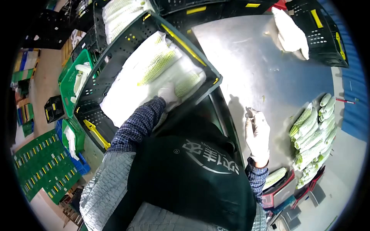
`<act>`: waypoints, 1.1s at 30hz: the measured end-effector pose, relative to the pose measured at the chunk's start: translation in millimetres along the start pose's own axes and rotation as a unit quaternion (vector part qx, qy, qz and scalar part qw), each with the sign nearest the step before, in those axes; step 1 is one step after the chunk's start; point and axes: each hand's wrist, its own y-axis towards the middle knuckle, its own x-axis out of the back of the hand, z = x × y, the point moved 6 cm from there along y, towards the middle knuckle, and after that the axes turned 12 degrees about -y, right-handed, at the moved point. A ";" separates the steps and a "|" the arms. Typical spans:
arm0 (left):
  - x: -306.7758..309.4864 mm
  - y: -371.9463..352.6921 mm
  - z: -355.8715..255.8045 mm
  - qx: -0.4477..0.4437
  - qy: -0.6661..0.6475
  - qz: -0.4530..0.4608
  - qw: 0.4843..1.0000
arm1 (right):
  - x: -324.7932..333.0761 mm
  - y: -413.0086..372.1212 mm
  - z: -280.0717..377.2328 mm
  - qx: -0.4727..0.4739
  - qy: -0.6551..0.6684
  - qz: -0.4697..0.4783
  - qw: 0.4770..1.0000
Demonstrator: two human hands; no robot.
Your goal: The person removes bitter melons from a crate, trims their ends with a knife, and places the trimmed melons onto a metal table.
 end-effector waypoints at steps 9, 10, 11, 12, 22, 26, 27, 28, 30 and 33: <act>103.8 -114.7 71.4 -0.139 -0.313 -0.157 0.926 | 27.2 -21.7 -64.9 -0.008 0.159 -0.033 0.987; 124.0 -141.1 48.3 -0.170 -0.331 -0.196 0.908 | 29.8 -12.9 -58.1 0.029 0.141 -0.033 0.989; 127.1 -156.5 33.4 -0.202 -0.476 -0.189 0.835 | 38.0 -1.8 -40.8 0.067 0.089 -0.040 0.993; 127.0 -168.9 15.2 -0.234 -0.610 -0.170 0.738 | 44.1 9.6 -21.4 0.100 0.034 -0.049 0.993; 120.7 -221.9 -99.6 -0.298 -0.494 -0.146 0.803 | 88.3 55.3 124.6 0.394 0.071 -0.324 0.857; 107.8 -218.5 -103.4 -0.304 -0.467 -0.118 0.822 | 78.6 58.8 112.1 0.387 0.042 -0.369 0.844; 106.0 -217.8 -104.3 -0.308 -0.455 -0.110 0.828 | 76.9 60.9 103.4 0.375 0.064 -0.342 0.859; 104.7 -217.9 -104.9 -0.312 -0.439 -0.102 0.836 | 73.7 63.0 93.7 0.363 0.087 -0.315 0.873; 106.9 -222.6 -109.5 -0.326 -0.405 -0.095 0.849 | 29.3 86.7 40.0 0.266 -0.010 -0.234 0.935; 129.3 -242.0 -148.8 -0.361 -0.429 -0.150 0.814 | -15.8 130.7 -29.3 0.148 0.123 -0.082 0.978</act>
